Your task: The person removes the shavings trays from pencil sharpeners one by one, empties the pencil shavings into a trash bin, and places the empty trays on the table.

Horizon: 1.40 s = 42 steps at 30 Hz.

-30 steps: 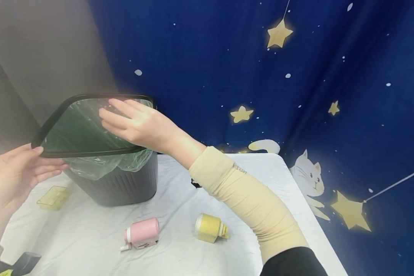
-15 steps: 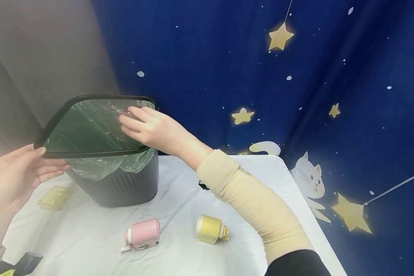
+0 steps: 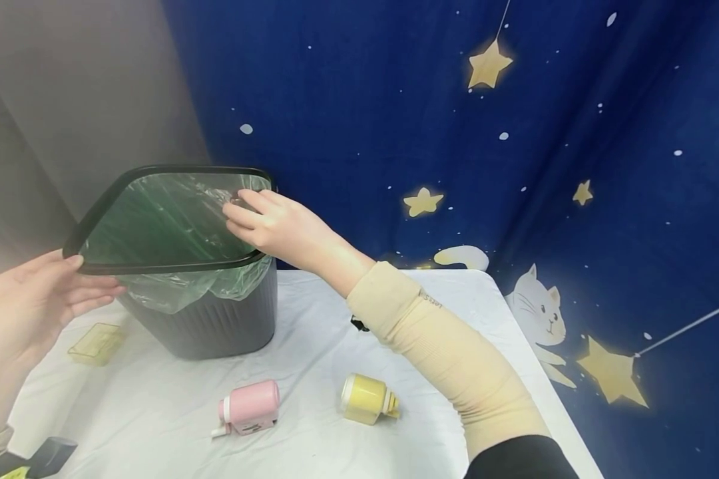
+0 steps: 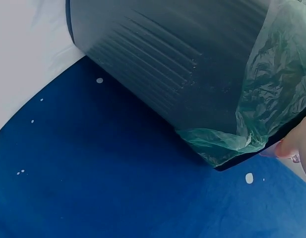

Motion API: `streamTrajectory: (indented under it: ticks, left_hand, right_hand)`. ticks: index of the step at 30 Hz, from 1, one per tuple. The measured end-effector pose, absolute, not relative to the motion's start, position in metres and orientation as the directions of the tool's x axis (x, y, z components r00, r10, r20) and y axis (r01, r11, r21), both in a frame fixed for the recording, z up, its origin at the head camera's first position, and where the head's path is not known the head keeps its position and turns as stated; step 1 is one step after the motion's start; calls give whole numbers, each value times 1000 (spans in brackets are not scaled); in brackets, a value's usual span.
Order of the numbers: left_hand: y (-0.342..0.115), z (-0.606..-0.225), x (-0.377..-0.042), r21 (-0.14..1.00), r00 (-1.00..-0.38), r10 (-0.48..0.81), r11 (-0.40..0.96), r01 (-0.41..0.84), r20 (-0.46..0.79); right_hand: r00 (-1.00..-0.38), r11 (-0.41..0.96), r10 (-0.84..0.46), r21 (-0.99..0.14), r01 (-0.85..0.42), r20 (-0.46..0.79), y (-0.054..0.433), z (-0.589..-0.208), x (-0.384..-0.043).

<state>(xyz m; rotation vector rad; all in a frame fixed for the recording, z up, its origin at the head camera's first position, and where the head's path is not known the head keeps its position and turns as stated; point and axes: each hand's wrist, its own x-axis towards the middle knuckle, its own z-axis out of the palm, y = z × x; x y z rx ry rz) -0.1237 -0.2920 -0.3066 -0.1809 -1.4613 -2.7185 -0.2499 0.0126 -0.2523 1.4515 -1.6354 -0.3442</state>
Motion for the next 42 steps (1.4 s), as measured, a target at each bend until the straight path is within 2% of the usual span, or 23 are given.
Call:
streamTrajectory:
  ticks: [7, 24, 31, 42]
  left_hand:
    - [-292, -307, -124, 829, -990, 10, -548, 113, 141]
    - [-291, -308, -125, 844, -989, 1, -521, 129, 151]
    - [-291, -307, -125, 856, -990, -16, -502, 127, 137]
    - [-290, -306, -125, 865, -992, -27, -486, 121, 124]
  right_hand:
    - [105, 274, -892, 712, -646, 439, 12, -251, -251]
    - [220, 276, -822, 705, -653, 526, 2, -230, -242]
    - [245, 260, -813, 706, -658, 528, 1, -223, -239]
    - [265, 277, -818, 753, -597, 511, -1, -212, -225]
